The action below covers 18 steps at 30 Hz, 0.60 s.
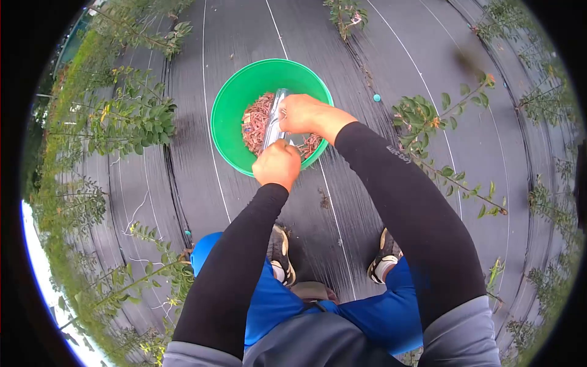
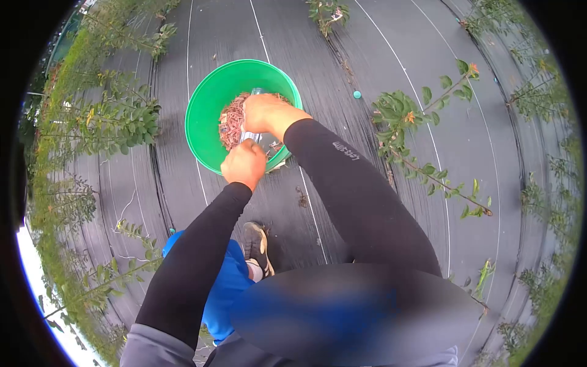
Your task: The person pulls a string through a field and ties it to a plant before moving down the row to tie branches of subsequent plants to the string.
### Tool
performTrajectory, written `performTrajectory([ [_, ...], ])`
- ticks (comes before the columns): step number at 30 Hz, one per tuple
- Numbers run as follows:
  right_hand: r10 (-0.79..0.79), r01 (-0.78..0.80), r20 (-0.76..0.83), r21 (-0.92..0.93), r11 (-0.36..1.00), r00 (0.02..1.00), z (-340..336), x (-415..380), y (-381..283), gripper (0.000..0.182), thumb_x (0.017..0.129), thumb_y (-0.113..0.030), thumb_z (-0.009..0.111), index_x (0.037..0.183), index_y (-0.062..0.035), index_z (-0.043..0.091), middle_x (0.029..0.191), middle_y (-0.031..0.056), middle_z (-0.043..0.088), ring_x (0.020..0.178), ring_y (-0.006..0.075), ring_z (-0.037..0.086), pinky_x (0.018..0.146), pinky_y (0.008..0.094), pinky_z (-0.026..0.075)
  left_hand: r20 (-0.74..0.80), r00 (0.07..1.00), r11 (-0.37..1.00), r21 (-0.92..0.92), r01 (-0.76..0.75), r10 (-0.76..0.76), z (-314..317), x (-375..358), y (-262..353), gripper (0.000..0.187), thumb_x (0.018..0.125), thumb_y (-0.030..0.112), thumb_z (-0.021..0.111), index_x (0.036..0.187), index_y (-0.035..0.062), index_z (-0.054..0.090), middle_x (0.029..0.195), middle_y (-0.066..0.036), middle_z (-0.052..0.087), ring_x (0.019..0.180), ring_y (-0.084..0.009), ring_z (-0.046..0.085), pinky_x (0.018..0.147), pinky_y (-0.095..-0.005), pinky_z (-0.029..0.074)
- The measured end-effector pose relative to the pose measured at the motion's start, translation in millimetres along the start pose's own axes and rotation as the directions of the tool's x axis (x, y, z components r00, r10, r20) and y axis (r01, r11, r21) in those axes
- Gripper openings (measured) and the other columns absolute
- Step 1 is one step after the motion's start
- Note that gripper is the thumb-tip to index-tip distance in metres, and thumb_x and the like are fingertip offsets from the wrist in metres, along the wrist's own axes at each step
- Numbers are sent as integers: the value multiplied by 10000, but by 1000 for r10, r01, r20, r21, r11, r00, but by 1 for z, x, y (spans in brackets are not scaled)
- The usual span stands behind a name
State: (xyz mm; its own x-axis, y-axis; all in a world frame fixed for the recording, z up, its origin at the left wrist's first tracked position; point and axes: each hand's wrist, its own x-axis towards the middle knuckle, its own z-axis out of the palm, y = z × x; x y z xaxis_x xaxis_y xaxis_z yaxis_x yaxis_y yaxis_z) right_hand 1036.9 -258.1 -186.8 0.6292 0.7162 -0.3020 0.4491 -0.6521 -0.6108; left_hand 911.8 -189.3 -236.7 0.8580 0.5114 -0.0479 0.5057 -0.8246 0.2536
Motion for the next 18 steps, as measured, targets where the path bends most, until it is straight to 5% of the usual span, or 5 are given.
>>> performTrajectory([
  [5, -3, 24, 100, -202, 979, 995, 15, -19, -4, 362, 672, -236, 696, 986, -54, 697, 989, 152, 671, 955, 278, 643, 801, 430, 490, -55, 994, 993, 66, -94, 98, 10, 7, -13, 296, 801, 283, 467, 922, 124, 685, 819, -166, 665, 755, -371, 641, 702, -460, 501],
  [9, -97, -22, -437, -259, 966, 894, 0, -89, -37, 244, 741, -190, 605, 936, -80, 701, 994, 137, 655, 954, 272, 607, 825, 387, 425, 16, 905, 850, 336, -406, 426, 40, 42, -60, 423, 703, 456, 689, 804, 45, 686, 835, -184, 670, 716, -366, 652, 635, -462, 518],
  [13, 79, -45, -306, 117, 992, 949, -37, -260, -48, 211, 683, -198, 664, 850, -70, 685, 779, 109, 648, 797, 277, 636, 674, 371, 489, -310, 801, 703, -385, -598, 512, 54, 47, -60, 375, 809, 350, 564, 874, -2, 675, 917, -247, 643, 879, -400, 618, 793, -460, 477],
  [15, 159, 143, -615, 412, 900, 772, 6, -333, -17, 198, 758, -165, 591, 912, -52, 642, 812, 155, 634, 810, 345, 610, 726, 436, 483, 123, 891, 853, 258, -454, 438, 51, 80, -61, 392, 846, 281, 429, 944, -28, 650, 981, -260, 625, 966, -403, 576, 873, -427, 428],
  [18, 586, 60, -692, 666, 744, 423, 106, -436, 31, 197, 831, -129, 559, 986, -22, 615, 888, 123, 651, 833, 227, 636, 731, 345, 496, 121, 894, 880, 162, -447, 431, 51, 90, -65, 439, 841, 263, 351, 977, -50, 627, 1020, -260, 613, 967, -394, 562, 872, -412, 413],
])
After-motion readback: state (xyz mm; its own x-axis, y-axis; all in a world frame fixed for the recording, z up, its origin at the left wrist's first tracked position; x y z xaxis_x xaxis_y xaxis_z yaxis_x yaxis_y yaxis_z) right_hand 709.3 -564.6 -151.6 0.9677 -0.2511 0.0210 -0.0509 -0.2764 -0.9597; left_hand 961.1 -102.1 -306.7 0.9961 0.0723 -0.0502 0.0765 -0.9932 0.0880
